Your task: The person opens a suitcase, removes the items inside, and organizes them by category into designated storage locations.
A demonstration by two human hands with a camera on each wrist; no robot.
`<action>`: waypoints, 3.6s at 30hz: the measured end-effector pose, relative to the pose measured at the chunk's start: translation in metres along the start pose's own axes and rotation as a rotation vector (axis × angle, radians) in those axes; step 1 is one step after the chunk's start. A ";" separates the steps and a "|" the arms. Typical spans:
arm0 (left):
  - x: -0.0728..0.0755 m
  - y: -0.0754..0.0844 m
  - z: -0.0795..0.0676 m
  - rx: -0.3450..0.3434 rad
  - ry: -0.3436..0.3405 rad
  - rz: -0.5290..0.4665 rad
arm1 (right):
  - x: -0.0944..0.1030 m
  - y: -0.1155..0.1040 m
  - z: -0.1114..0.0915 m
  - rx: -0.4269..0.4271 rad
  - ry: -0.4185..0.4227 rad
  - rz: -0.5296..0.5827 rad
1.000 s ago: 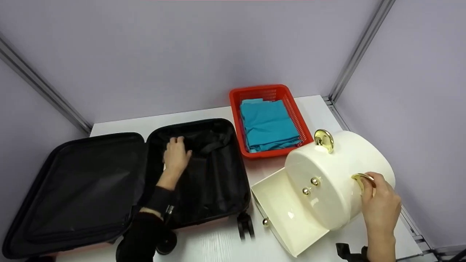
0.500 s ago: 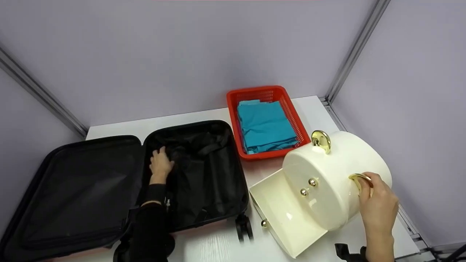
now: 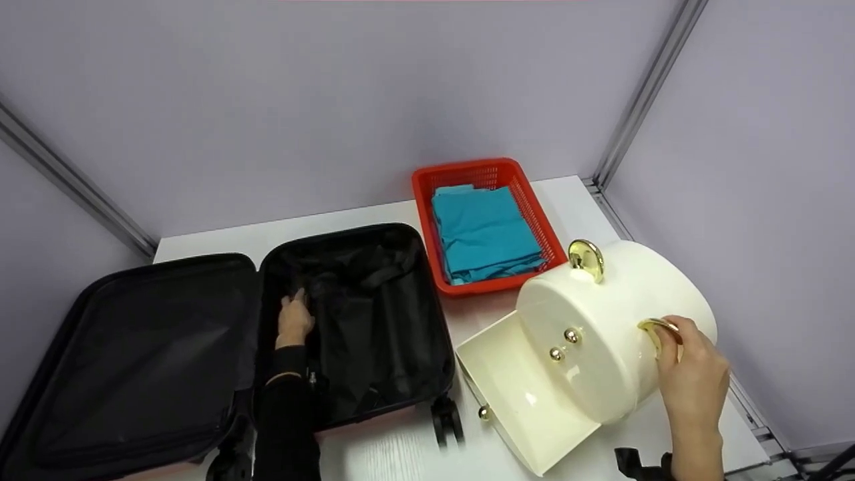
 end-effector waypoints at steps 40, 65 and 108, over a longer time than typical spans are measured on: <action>0.050 0.073 -0.076 -0.234 0.249 -0.171 | 0.002 -0.001 0.001 0.020 0.011 0.018; -0.017 0.270 -0.230 -0.934 0.062 -0.131 | 0.002 -0.001 0.002 0.008 0.014 0.025; -0.203 0.268 -0.264 -0.966 -0.073 0.182 | 0.004 -0.003 -0.001 0.036 0.043 0.043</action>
Point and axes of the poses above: each hand's wrist, its own z-axis towards the middle knuckle, its own x-axis out of the back of the hand, y = z × x, the point moved 8 cm from there along z, towards the middle knuckle, and after that the axes turned 7 degrees about x, right-handed, at the moved point
